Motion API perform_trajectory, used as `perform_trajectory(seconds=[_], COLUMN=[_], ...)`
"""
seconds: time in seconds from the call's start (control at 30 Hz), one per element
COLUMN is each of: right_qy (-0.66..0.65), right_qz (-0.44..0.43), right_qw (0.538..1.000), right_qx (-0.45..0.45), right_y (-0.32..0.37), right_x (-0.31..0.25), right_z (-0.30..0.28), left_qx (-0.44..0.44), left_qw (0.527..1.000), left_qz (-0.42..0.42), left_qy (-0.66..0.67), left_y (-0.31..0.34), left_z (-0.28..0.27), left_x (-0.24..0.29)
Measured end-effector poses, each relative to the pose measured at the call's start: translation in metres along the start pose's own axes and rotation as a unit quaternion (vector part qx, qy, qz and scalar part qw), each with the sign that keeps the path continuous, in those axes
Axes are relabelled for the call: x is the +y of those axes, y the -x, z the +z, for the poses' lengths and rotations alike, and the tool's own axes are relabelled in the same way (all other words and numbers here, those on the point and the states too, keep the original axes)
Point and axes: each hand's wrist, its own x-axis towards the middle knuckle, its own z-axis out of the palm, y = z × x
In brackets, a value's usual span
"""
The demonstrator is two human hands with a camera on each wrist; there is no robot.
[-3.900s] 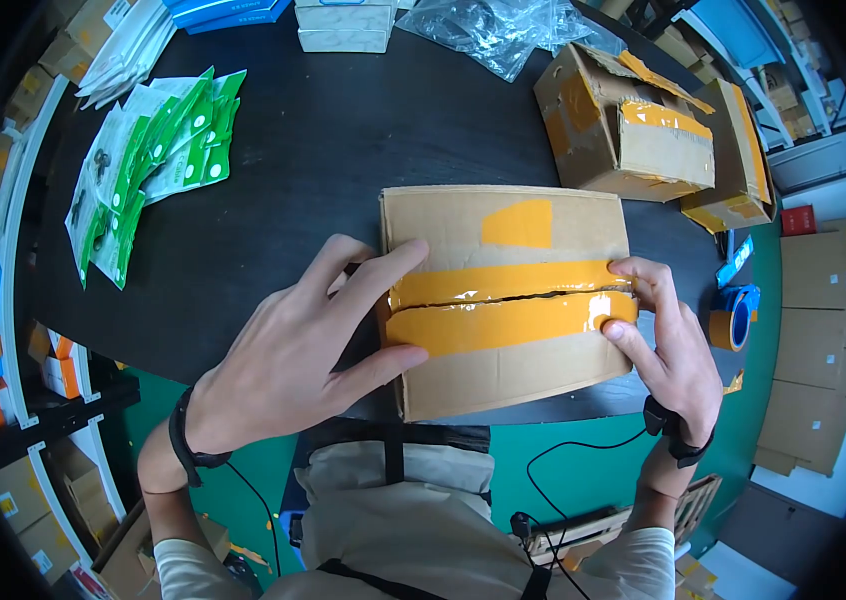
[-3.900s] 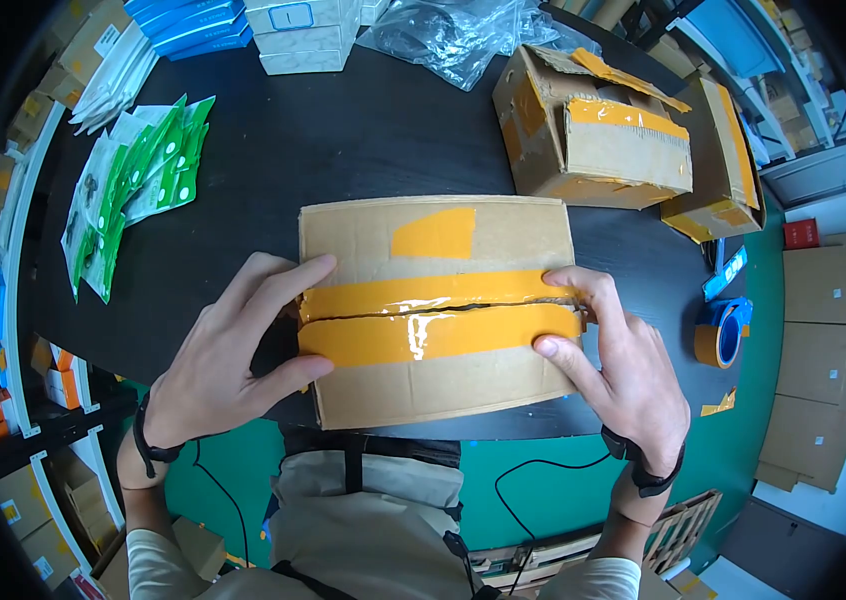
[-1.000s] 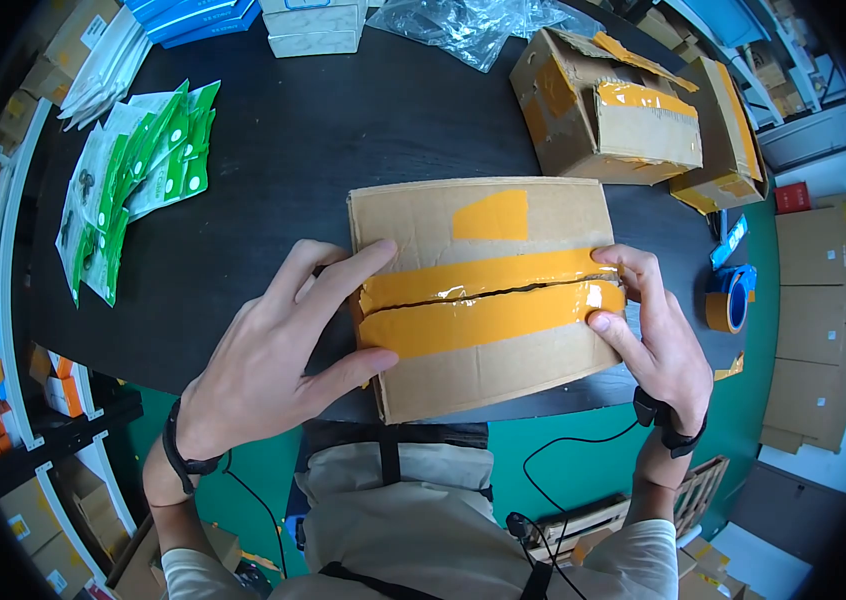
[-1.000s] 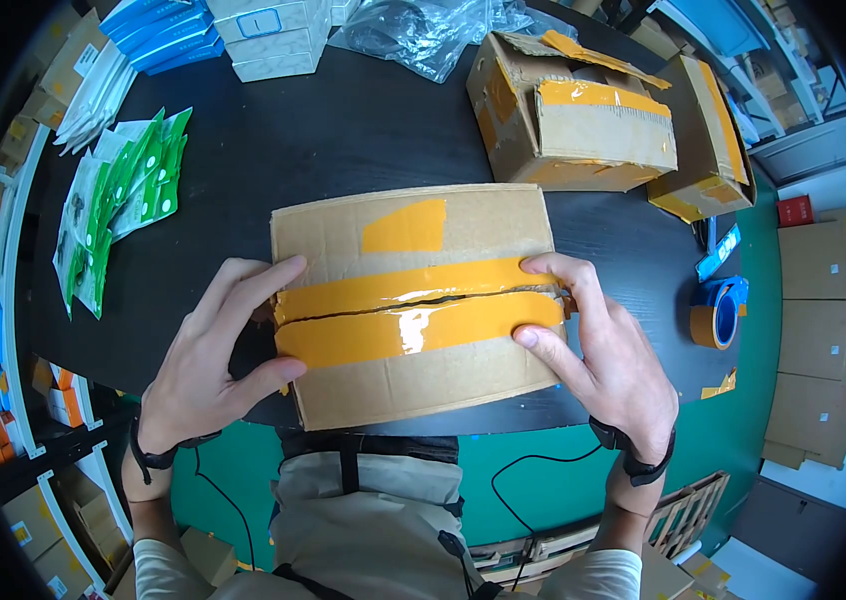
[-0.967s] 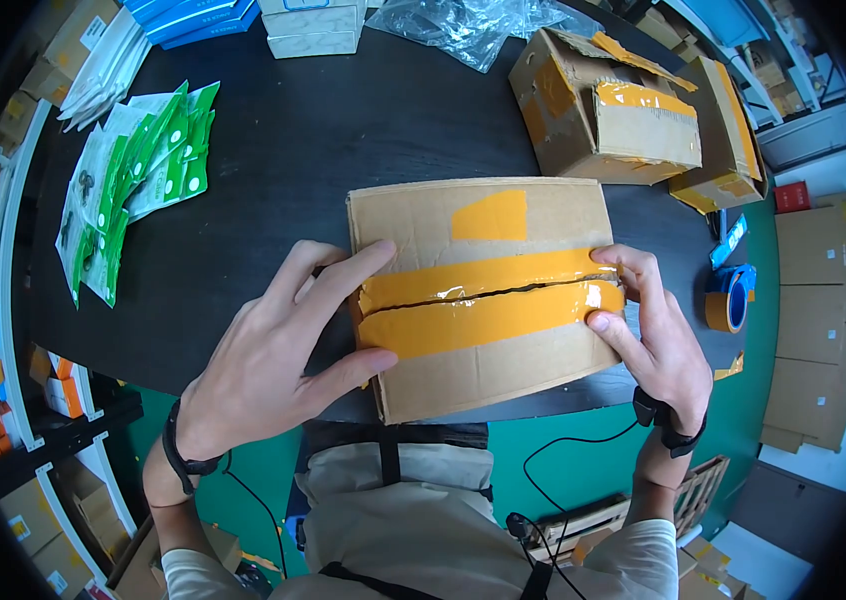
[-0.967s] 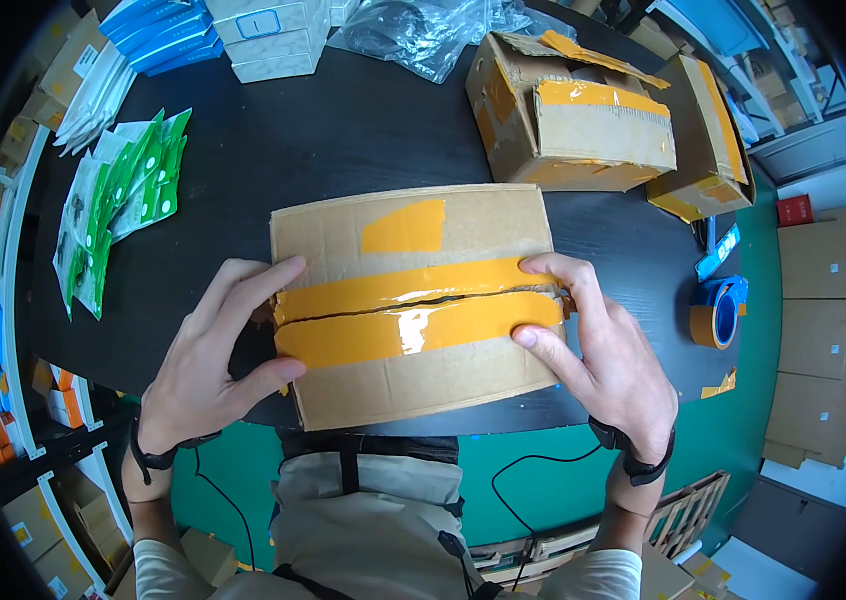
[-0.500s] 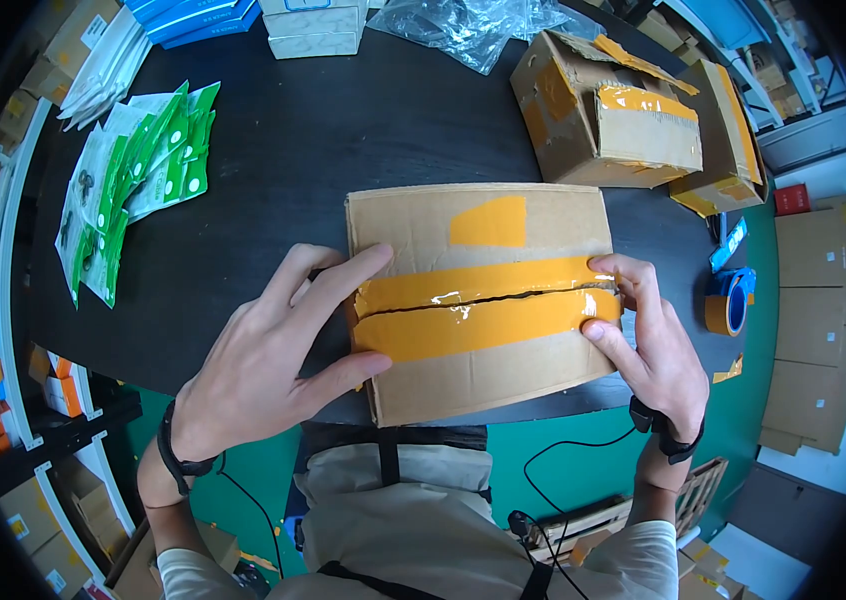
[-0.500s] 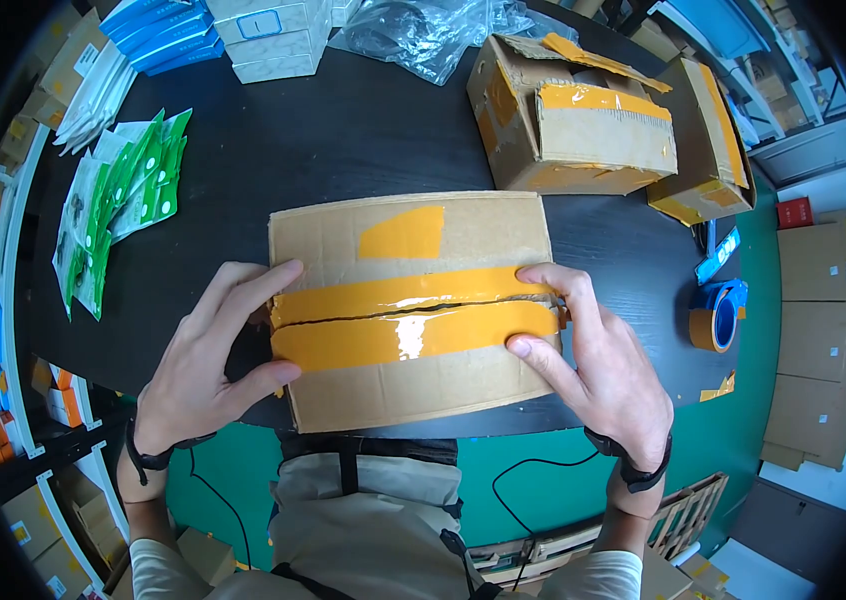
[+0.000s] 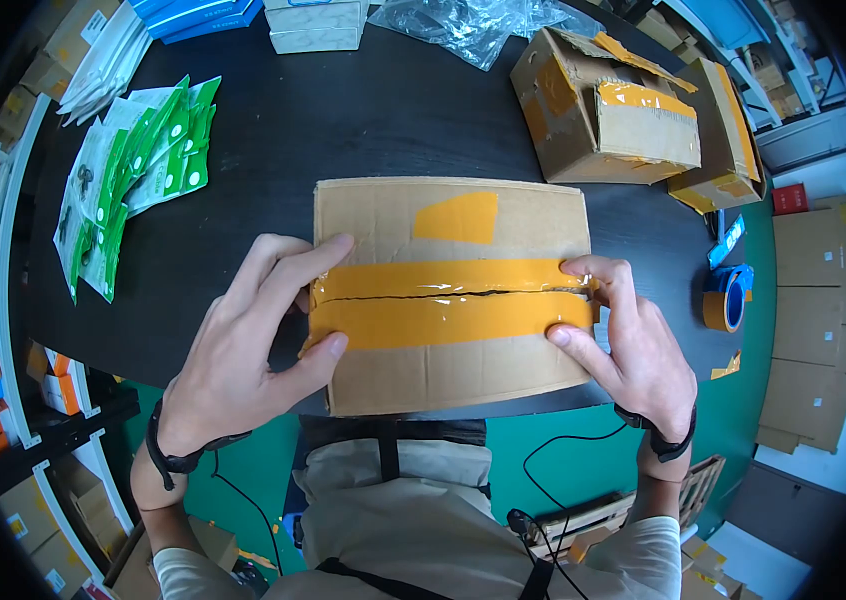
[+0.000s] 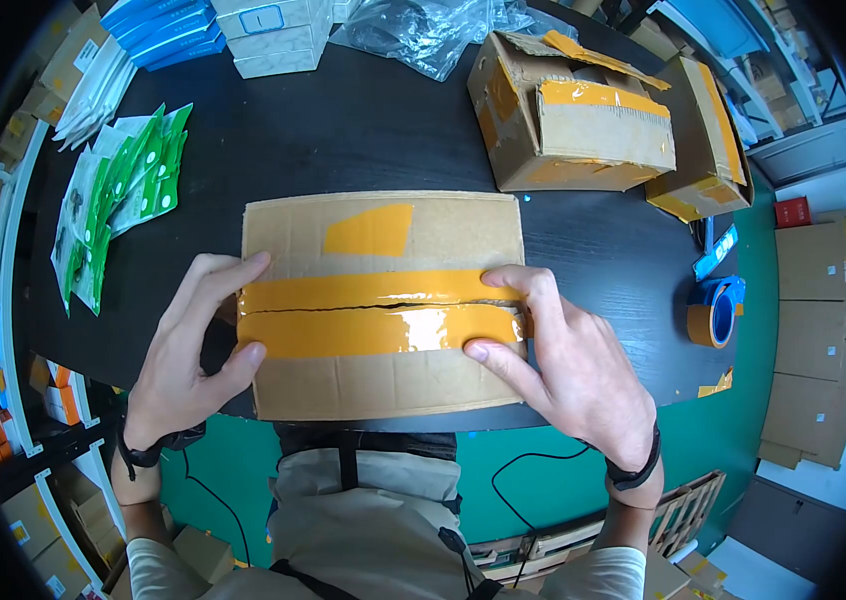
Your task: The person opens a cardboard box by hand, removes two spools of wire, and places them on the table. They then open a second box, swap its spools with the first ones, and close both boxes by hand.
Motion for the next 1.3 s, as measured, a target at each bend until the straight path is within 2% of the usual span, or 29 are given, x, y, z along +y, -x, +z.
perform_trajectory(seconds=[0.3, 0.57, 0.97, 1.1, 1.2, 1.3], right_qy=[0.084, 0.105, 0.079, 0.061, 0.062, 0.031], right_qz=[0.005, -0.009, -0.04, -0.015, 0.033, 0.079], right_qw=[0.995, 0.992, 0.995, 0.997, 0.997, 0.996], right_qx=[-0.054, -0.064, -0.041, -0.033, -0.032, -0.031], right_y=[-0.01, -0.014, -0.025, -0.018, -0.004, 0.012], right_x=[-0.01, -0.016, -0.014, -0.009, 0.001, 0.02], right_z=[-0.008, -0.008, -0.006, -0.01, -0.025, -0.041], left_qx=[-0.024, -0.047, -0.019, -0.01, -0.065, -0.102], left_qw=[0.995, 0.993, 0.995, 0.997, 0.992, 0.991], left_qz=[-0.036, -0.048, -0.049, -0.051, -0.077, -0.031], left_qy=[0.095, 0.093, 0.085, 0.051, 0.072, 0.078], left_y=[0.002, -0.002, -0.003, -0.002, -0.006, -0.008], left_z=[-0.008, -0.014, -0.018, -0.014, -0.008, 0.003], left_x=[-0.01, -0.014, -0.018, -0.007, 0.007, 0.009])
